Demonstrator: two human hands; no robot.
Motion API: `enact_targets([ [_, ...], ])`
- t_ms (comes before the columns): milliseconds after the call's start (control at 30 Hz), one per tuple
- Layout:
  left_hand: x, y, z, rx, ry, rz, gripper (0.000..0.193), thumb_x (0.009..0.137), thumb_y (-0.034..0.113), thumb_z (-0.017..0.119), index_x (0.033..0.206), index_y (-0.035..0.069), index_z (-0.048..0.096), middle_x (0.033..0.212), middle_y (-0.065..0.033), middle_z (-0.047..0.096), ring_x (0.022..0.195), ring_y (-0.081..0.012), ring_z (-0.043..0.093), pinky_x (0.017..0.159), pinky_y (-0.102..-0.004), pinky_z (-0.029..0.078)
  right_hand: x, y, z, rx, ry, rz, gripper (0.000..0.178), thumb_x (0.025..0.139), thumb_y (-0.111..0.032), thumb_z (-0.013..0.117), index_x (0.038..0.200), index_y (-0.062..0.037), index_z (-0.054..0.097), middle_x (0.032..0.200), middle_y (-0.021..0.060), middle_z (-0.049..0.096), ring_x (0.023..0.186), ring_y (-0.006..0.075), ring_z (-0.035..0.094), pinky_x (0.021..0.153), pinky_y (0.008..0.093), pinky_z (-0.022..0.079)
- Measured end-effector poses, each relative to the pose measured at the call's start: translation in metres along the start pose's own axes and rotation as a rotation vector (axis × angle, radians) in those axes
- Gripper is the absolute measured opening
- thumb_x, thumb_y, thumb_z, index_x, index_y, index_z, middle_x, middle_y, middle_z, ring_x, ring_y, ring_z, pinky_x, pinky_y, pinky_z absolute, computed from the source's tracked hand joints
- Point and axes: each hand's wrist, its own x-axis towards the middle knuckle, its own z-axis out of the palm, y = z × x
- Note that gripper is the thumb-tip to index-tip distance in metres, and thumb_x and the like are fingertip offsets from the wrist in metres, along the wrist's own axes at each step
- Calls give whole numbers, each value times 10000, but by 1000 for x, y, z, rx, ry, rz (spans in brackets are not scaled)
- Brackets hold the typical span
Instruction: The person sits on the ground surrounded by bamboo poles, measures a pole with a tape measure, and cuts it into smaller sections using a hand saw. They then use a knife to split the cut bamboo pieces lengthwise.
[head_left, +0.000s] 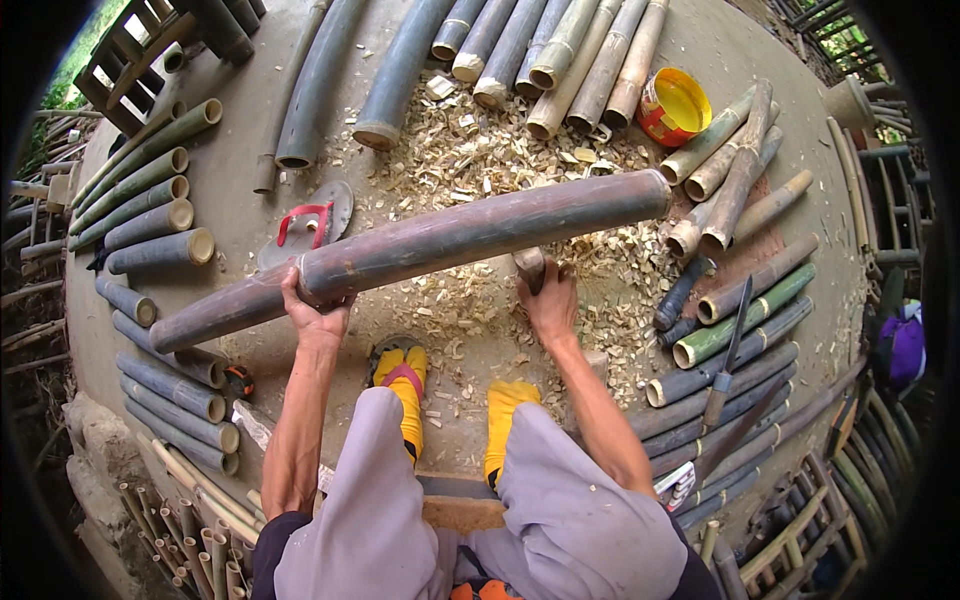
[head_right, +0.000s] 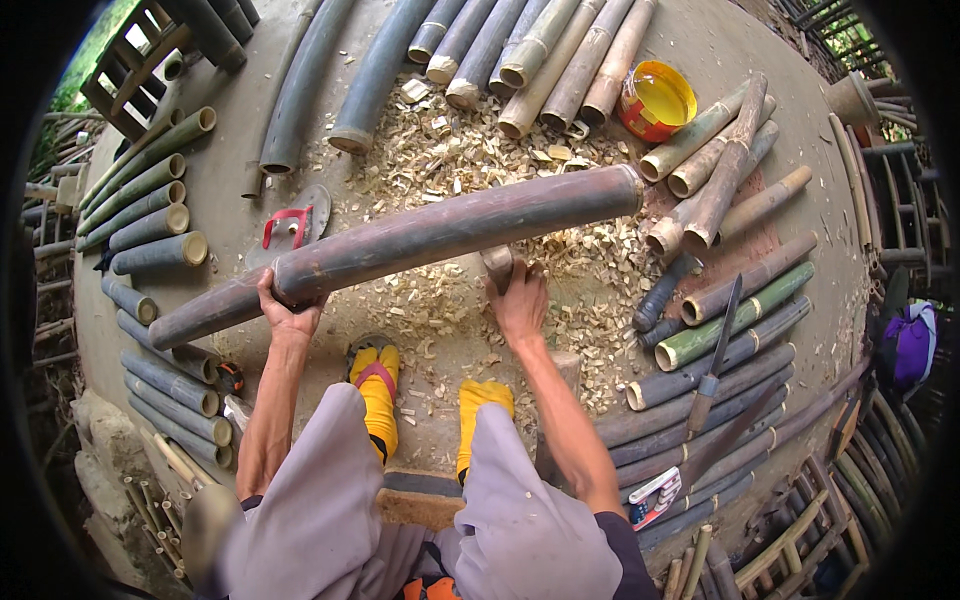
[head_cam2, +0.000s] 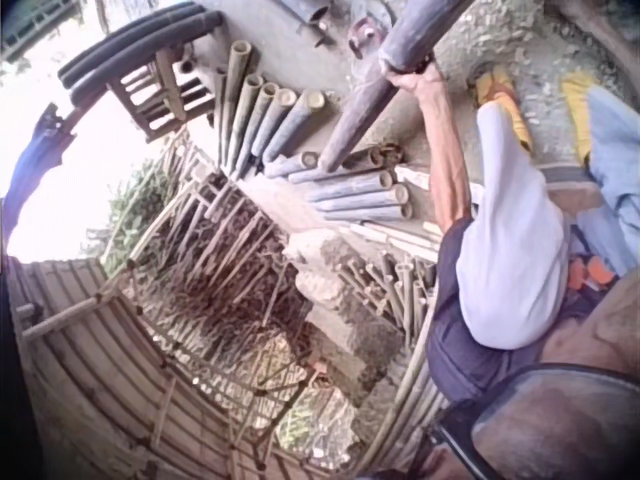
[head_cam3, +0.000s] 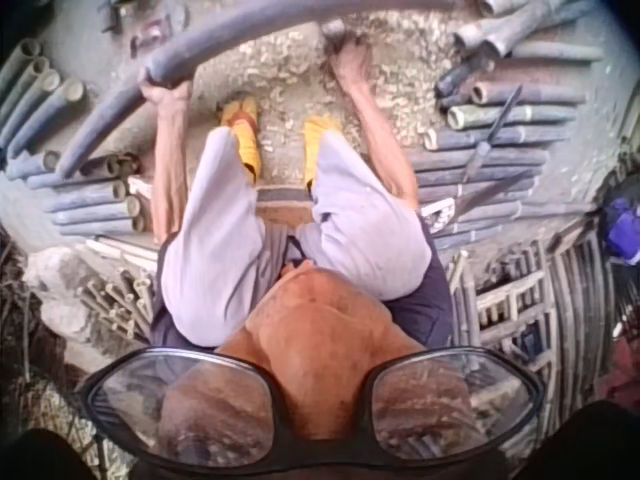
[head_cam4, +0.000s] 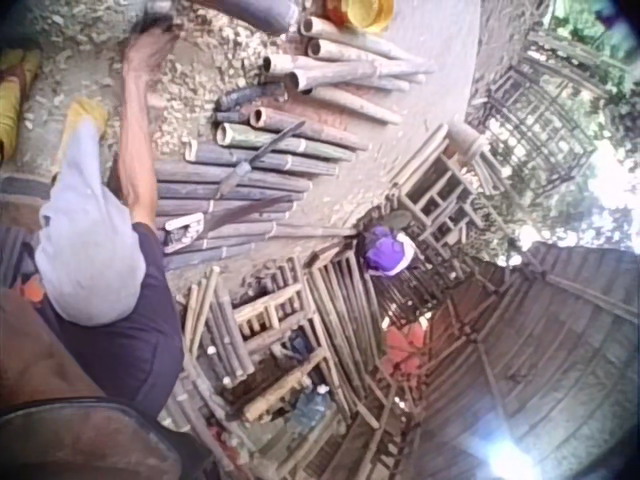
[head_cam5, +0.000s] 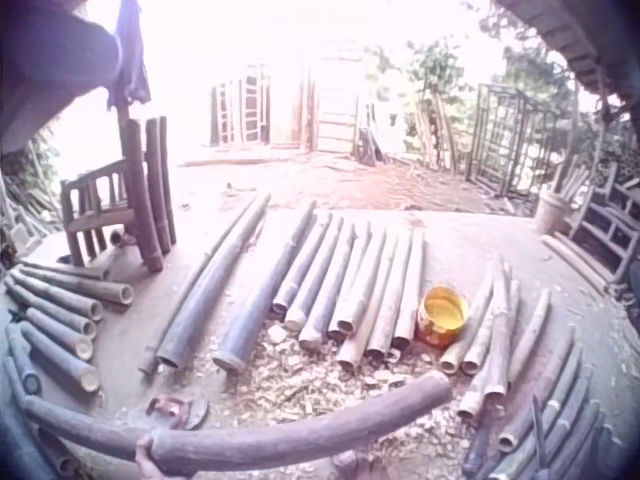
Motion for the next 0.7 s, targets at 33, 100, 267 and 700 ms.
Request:
enact_targets([
  [33, 0, -3, -2, 13, 12, -3, 573, 683, 477, 672, 1181, 210, 575, 1232, -79, 561, 1148, -313, 495, 973, -571, 383, -15, 0, 5, -9, 17, -3, 587, 766, -287, 738, 1201, 25, 498, 996, 235, 530, 836, 346, 559, 698, 456, 473],
  [100, 3, -10, -8, 42, -14, -25, 576, 676, 477, 674, 1178, 210, 576, 1221, -77, 565, 1135, -309, 503, 950, -569, 400, -41, -7, 11, -29, 61, -13, 636, 776, -314, 715, 1250, 42, 482, 1007, 256, 529, 809, 372, 565, 694, 461, 477],
  [267, 2, -27, -14, 2, -61, -79, 546, 674, 404, 710, 1157, 180, 593, 1177, -82, 597, 1086, -316, 547, 897, -565, 447, -72, -20, 15, 191, 12, 155, 708, 751, -337, 714, 1277, 64, 460, 1011, 319, 523, 884, 457, 569, 772, 518, 469],
  [700, -25, -32, -66, 285, 3, -187, 589, 763, 430, 727, 1196, 78, 538, 1133, -95, 575, 968, -235, 600, 836, -422, 504, -76, -9, 18, 165, -109, 196, 668, 705, -288, 766, 1241, 15, 507, 1034, 300, 590, 950, 475, 561, 841, 504, 447],
])
